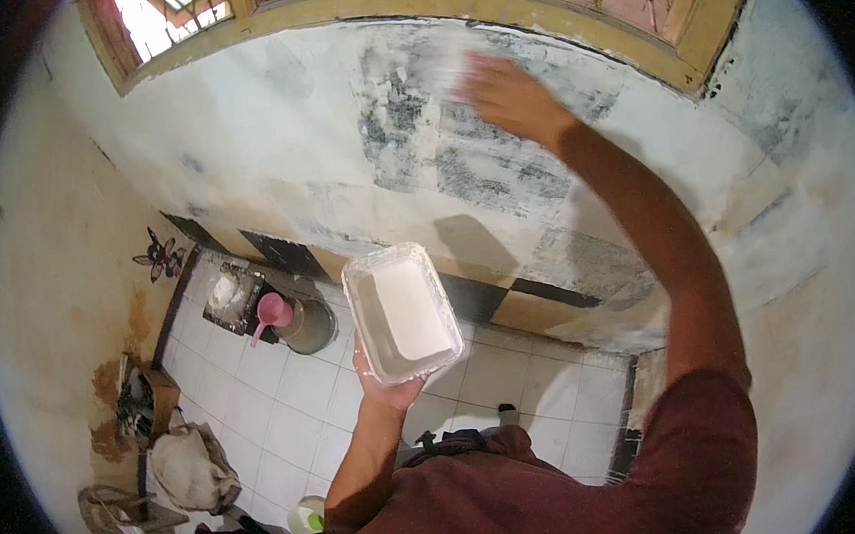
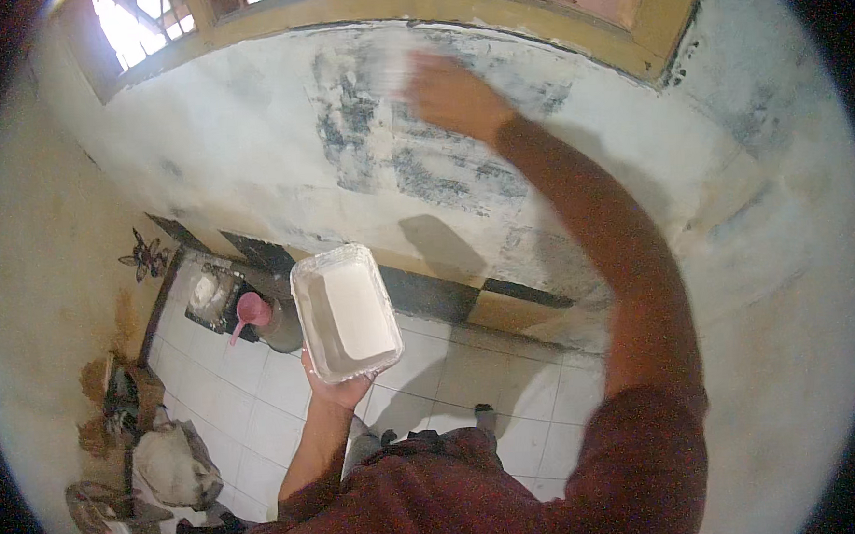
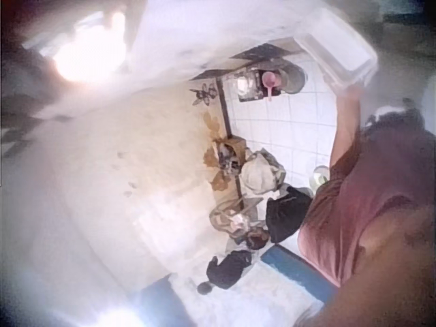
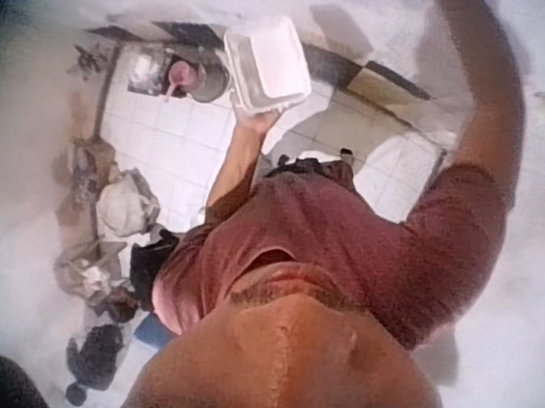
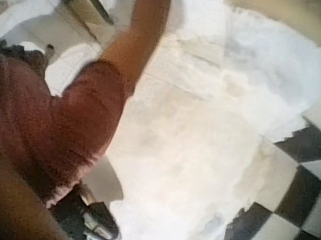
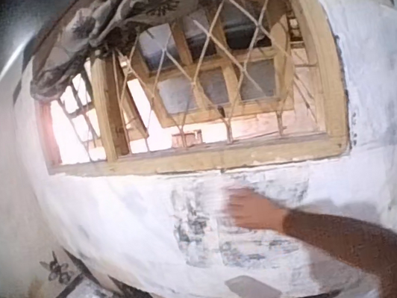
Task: The person applies plaster to an indoor wall using a plastic scraper. The person repeatedly scoops white plaster from a container and spreads it across the wall surface, filling in gaps and smoothing the material under a window frame.
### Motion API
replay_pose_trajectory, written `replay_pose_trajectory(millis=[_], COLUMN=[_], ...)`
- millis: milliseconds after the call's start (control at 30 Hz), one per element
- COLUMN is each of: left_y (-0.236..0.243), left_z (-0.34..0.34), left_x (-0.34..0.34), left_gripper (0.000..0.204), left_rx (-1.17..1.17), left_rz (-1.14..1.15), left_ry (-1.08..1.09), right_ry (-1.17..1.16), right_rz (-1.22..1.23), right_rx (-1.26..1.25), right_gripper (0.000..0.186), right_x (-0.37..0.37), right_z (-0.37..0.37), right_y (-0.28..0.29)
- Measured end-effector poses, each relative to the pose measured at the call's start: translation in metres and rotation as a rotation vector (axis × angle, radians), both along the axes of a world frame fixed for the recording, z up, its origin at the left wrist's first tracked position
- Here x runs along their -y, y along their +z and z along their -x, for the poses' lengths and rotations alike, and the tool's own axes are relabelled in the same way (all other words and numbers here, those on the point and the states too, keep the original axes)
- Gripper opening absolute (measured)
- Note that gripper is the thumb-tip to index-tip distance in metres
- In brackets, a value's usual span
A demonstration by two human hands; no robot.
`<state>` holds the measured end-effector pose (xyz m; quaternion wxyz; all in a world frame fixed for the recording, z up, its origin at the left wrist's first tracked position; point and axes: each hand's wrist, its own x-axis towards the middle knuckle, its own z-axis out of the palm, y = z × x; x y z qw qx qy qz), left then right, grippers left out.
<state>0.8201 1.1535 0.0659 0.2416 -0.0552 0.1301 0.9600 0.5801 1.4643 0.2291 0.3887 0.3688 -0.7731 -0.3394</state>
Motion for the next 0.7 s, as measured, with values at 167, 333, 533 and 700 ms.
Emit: replay_pose_trajectory(millis=[167, 333, 533, 700], left_y=[-0.005, -0.017, -0.02, -0.03], left_z=[0.014, 0.017, 0.031, 0.034], left_x=[-0.026, -0.033, -0.061, -0.069], left_gripper=[0.066, 0.068, 0.066, 0.062], left_rx=[-0.076, -0.053, -0.096, -0.051], left_rz=[-0.136, -0.136, -0.181, -0.152], left_ry=[-0.05, -0.091, -0.213, -0.169], right_ry=[-0.211, 0.127, -0.042, -0.253], right_rz=[0.216, 1.011, 1.76, 1.83], right_rx=[0.029, 0.277, 0.939, 1.112], right_gripper=[0.039, 0.045, 0.018, 0.021], right_x=[-0.12, 0.01, 0.077, 0.064], right_z=[-0.174, -0.229, -0.239, -0.221], right_y=[-0.002, -0.013, -0.06, -0.112])
